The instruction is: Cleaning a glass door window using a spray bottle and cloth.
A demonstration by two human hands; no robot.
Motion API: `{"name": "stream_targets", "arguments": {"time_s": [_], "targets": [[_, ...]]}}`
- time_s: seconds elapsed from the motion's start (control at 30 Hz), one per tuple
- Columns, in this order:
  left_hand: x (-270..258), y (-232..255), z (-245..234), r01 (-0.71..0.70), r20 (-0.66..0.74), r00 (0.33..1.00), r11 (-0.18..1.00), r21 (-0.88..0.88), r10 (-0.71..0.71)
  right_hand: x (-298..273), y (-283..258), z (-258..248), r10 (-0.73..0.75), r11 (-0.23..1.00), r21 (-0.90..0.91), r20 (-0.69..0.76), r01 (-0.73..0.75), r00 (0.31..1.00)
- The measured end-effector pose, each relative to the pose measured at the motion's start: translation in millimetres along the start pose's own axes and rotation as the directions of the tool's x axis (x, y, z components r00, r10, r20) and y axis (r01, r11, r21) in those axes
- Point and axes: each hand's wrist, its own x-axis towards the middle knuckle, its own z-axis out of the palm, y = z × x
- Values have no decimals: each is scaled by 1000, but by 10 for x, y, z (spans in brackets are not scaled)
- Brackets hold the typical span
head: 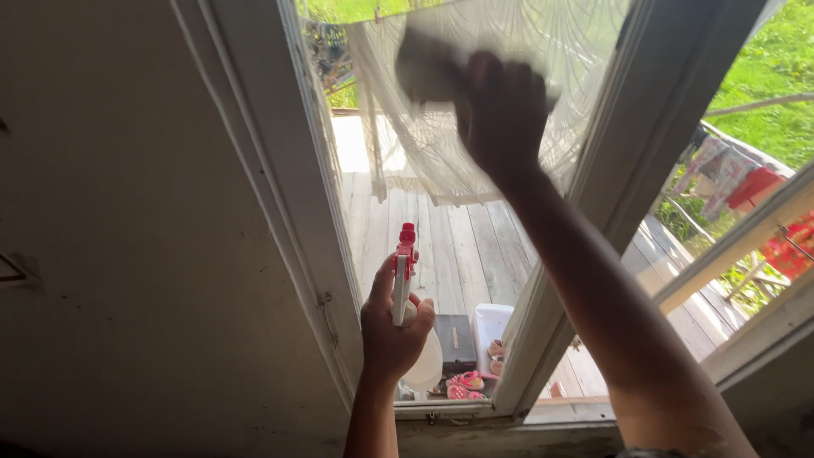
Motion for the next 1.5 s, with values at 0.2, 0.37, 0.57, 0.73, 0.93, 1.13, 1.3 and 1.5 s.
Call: {"name": "stream_targets", "arguments": {"time_s": [0.2, 0.37, 0.57, 0.73, 0.93, 1.13, 1.3, 1.5], "targets": [[8, -73, -76, -4, -48, 999, 1000, 17, 5, -1687, -575, -62, -157, 988, 36, 305, 153, 939], [-36, -68, -162, -99, -76, 992, 995, 21, 100, -2282, -815, -329, -285, 957, 167, 374, 238, 882], [-48, -17, -219, 47, -71, 997, 998, 48, -43, -743, -376, -131, 2, 969, 157, 764, -188, 646], [-27, 46, -239, 4, -59, 998, 1000, 19, -3, 871, -201, -186, -85, 983, 136, -250, 122, 965], [21, -73, -296, -26, -74, 997, 998, 48, 30, -315, -526, 601, -9, 1000, -1, 234, 10, 972], [-14, -92, -317, 1, -58, 998, 1000, -11, -2, -1632, -1096, -4, -309, 951, 70, 280, 302, 909], [-59, -53, -296, -74, -61, 995, 997, 0, 74, -2422, -1087, -157, -364, 917, 318, 416, 241, 834], [-70, -48, -152, 72, 8, 997, 997, 28, -72, -1044, -167, 56, -130, 975, 220, 416, 39, 900]]}}
